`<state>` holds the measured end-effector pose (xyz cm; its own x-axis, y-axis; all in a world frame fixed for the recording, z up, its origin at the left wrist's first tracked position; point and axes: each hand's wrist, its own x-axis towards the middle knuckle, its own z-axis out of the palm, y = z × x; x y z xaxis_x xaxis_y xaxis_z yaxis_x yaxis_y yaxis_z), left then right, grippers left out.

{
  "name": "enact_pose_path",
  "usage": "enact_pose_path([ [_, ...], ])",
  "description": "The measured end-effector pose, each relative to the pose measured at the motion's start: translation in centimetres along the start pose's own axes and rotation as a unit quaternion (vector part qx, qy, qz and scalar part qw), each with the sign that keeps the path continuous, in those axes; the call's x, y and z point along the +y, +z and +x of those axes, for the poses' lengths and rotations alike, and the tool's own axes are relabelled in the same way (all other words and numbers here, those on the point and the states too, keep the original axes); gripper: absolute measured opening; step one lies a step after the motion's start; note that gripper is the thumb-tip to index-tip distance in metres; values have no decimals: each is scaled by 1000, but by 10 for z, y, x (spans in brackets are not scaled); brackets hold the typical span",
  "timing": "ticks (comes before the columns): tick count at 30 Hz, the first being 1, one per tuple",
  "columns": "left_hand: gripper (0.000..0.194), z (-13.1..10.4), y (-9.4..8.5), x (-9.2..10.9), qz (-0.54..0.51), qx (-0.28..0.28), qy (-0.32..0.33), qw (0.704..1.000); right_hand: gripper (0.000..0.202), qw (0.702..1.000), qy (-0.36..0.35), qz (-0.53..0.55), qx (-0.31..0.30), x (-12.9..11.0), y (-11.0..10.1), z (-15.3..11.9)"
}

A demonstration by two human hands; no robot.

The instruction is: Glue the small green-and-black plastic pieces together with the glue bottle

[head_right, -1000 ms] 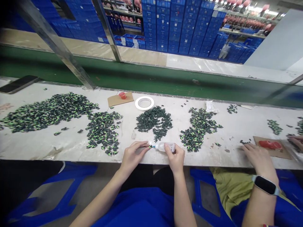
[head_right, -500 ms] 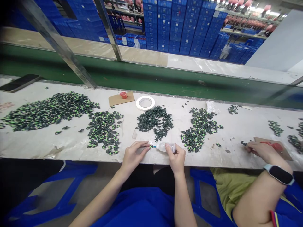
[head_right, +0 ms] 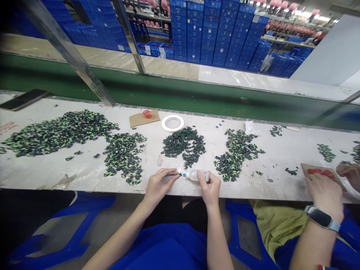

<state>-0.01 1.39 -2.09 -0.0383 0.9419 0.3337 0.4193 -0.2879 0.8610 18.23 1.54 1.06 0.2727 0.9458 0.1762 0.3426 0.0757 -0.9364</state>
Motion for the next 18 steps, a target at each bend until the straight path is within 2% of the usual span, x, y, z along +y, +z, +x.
enact_pose_path([
  [13,17,0,1,-1,-1,-1,-4,1000,47,1000,3,-10,-8,4,-1,1],
  [16,17,-1,1,-1,2,0,-1,1000,45,999,13,23,18,7,-1,1],
  [18,17,0,1,-2,6,-3,5,1000,40,994,36,84,60,10,-2,2],
])
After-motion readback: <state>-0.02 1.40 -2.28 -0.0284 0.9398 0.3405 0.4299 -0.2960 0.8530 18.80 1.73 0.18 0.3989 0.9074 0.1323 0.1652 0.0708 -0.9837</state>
